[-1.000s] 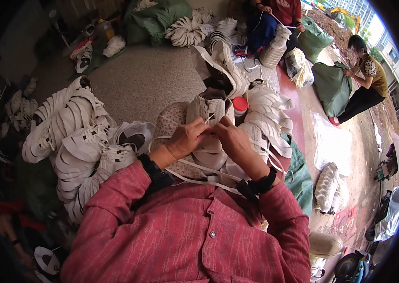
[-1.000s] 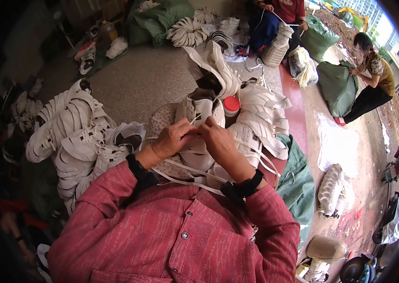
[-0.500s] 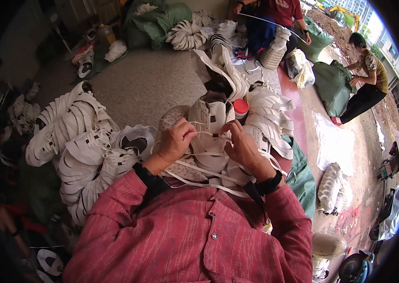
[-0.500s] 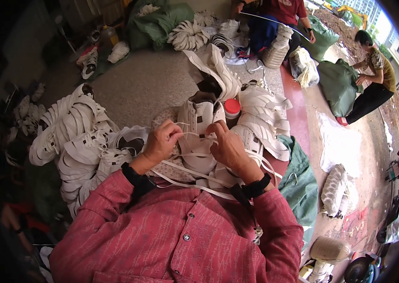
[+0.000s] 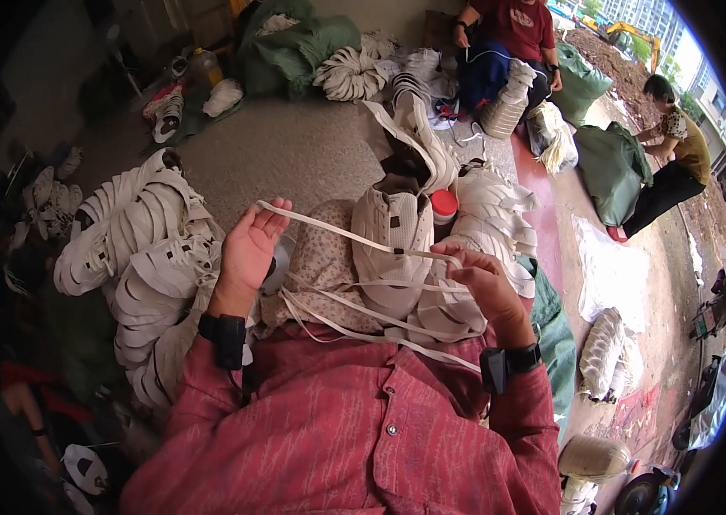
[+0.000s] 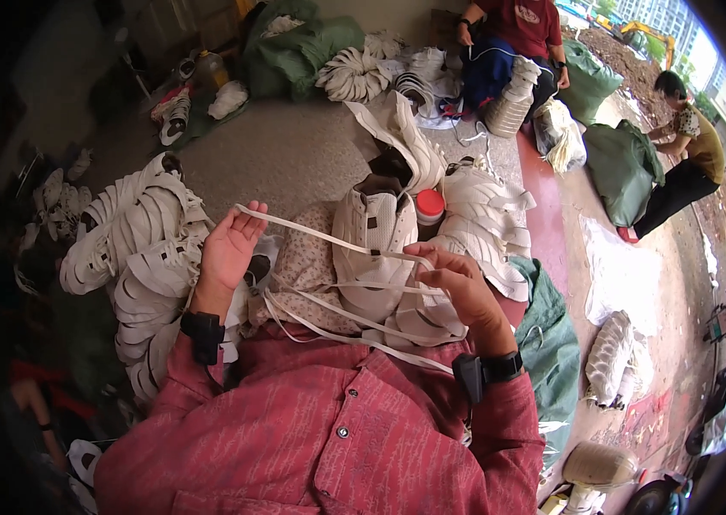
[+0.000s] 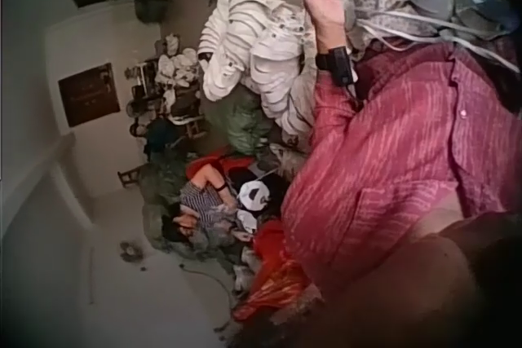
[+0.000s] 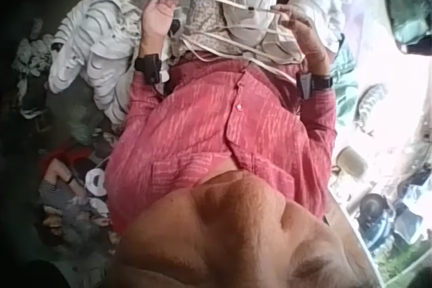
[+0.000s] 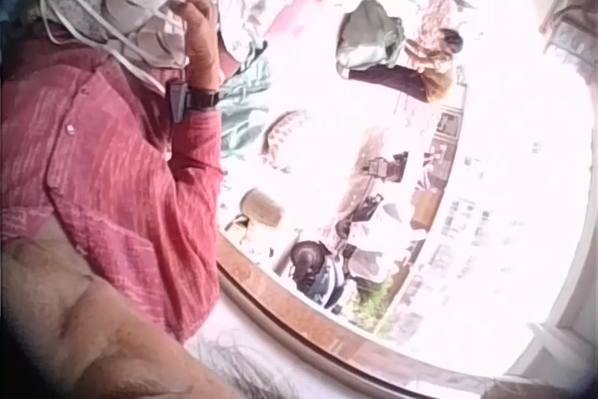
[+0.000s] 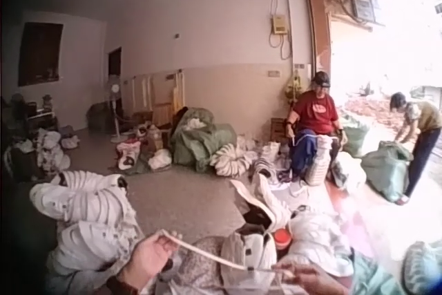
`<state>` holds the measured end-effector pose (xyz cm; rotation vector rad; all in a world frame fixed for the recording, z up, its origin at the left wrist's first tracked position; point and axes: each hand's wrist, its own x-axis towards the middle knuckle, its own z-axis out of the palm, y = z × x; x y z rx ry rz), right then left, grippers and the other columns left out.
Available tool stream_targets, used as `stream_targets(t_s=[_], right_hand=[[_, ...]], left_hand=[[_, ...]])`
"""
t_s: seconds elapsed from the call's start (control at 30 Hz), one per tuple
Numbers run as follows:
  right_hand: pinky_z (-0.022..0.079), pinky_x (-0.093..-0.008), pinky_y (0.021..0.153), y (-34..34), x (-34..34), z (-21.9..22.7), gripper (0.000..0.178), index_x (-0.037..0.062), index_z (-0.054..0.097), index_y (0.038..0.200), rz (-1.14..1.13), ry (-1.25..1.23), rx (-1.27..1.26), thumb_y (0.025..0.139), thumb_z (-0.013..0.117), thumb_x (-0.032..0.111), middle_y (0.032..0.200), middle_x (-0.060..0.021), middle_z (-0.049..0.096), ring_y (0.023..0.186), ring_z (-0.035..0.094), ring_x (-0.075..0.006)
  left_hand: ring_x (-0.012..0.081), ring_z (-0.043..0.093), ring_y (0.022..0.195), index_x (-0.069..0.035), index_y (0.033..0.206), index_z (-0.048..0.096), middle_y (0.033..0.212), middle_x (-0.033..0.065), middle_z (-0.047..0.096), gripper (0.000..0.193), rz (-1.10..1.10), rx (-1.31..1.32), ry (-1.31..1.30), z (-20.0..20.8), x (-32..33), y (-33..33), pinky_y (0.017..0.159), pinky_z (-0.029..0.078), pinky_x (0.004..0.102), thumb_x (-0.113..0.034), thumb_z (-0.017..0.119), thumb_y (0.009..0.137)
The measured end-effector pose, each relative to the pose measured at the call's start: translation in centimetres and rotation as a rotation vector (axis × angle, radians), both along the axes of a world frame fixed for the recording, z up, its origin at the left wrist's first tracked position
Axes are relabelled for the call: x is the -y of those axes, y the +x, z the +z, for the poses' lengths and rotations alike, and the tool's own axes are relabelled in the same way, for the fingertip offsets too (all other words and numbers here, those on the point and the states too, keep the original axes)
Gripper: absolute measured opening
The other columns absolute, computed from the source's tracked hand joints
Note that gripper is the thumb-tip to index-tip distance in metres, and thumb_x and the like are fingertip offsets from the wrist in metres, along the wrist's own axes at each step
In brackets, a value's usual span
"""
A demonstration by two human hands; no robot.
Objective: The recorder is lacing a white sneaker while sitting in a shoe manufacturing area surrounded by many other shoe components.
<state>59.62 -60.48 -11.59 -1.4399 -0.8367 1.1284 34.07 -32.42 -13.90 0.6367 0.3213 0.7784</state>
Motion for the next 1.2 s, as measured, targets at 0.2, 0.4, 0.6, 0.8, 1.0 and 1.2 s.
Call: stream_targets(t_s=[0.2, 0.4, 0.6, 0.8, 1.0, 1.2], right_hand=[[0.006, -0.0561, 0.117, 1.7, 6.5, -0.2, 0.012, 0.0107, 0.063, 0.082, -0.217, 0.983, -0.759, 0.083, 0.066, 0.022, 0.128, -0.0137, 0.058, 0.134, 0.038, -0.0338], [0.026, -0.0481, 0.112, 4.4, 14.9, 2.0, 0.014, 0.0078, 0.058, 0.102, -0.459, 1.040, -0.592, 0.097, 0.053, 0.020, 0.108, -0.0060, 0.063, 0.107, 0.056, -0.0224], [0.047, -0.0241, 0.079, 0.5, 9.9, 2.2, 0.010, -0.0017, 0.065, 0.096, -0.583, 0.271, 0.288, 0.090, 0.062, 0.005, 0.092, -0.0055, 0.066, 0.083, 0.060, -0.0114], [0.049, -0.0340, 0.066, -3.1, -0.5, 2.0, 0.016, 0.0039, 0.066, 0.099, -0.137, 0.227, 0.990, 0.084, 0.062, 0.004, 0.092, -0.0109, 0.063, 0.079, 0.064, -0.0254], [0.045, -0.0365, 0.079, -3.9, -6.6, -1.5, 0.012, 0.0064, 0.062, 0.088, 0.118, 0.265, 1.632, 0.078, 0.056, 0.006, 0.093, -0.0091, 0.056, 0.091, 0.059, -0.0250], [0.045, -0.0327, 0.070, -3.6, -7.7, -2.2, 0.007, 0.0066, 0.057, 0.088, 0.083, 0.229, 1.689, 0.081, 0.056, 0.007, 0.090, -0.0076, 0.055, 0.084, 0.059, -0.0217]], left_hand=[[0.0074, 0.037, 0.053, -0.009, 0.106, 0.055, 0.060, -0.0041, 0.037, 0.014, -0.269, 0.146, 0.036, 0.9, 0.6, 0.4, 0.053, 0.033, 0.0218, -0.018, 0.046, 0.101], [0.0067, 0.036, 0.058, -0.004, 0.126, 0.049, 0.070, -0.0033, 0.036, 0.028, 0.054, -0.073, 0.161, 2.0, -0.7, -6.5, 0.054, 0.033, 0.0209, -0.012, 0.047, 0.099], [0.0085, 0.042, 0.064, -0.004, 0.126, 0.051, 0.073, -0.0020, 0.042, 0.030, 0.233, -0.015, 0.189, 3.1, -3.2, -10.4, 0.058, 0.037, 0.0222, -0.007, 0.048, 0.097], [0.0091, 0.052, 0.073, -0.004, 0.126, 0.054, 0.084, 0.0003, 0.056, 0.030, 0.233, 0.019, 0.253, 3.1, -4.7, -10.9, 0.063, 0.043, 0.0238, -0.010, 0.053, 0.096], [0.0101, 0.057, 0.078, -0.004, 0.123, 0.057, 0.089, 0.0013, 0.062, 0.028, 0.205, -0.014, 0.213, 3.1, -3.5, -9.3, 0.066, 0.046, 0.0235, -0.010, 0.056, 0.095], [0.0109, 0.057, 0.081, -0.004, 0.122, 0.057, 0.093, 0.0021, 0.063, 0.028, 0.238, 0.004, 0.201, 3.5, -3.1, -9.6, 0.068, 0.047, 0.0235, -0.010, 0.057, 0.094]])
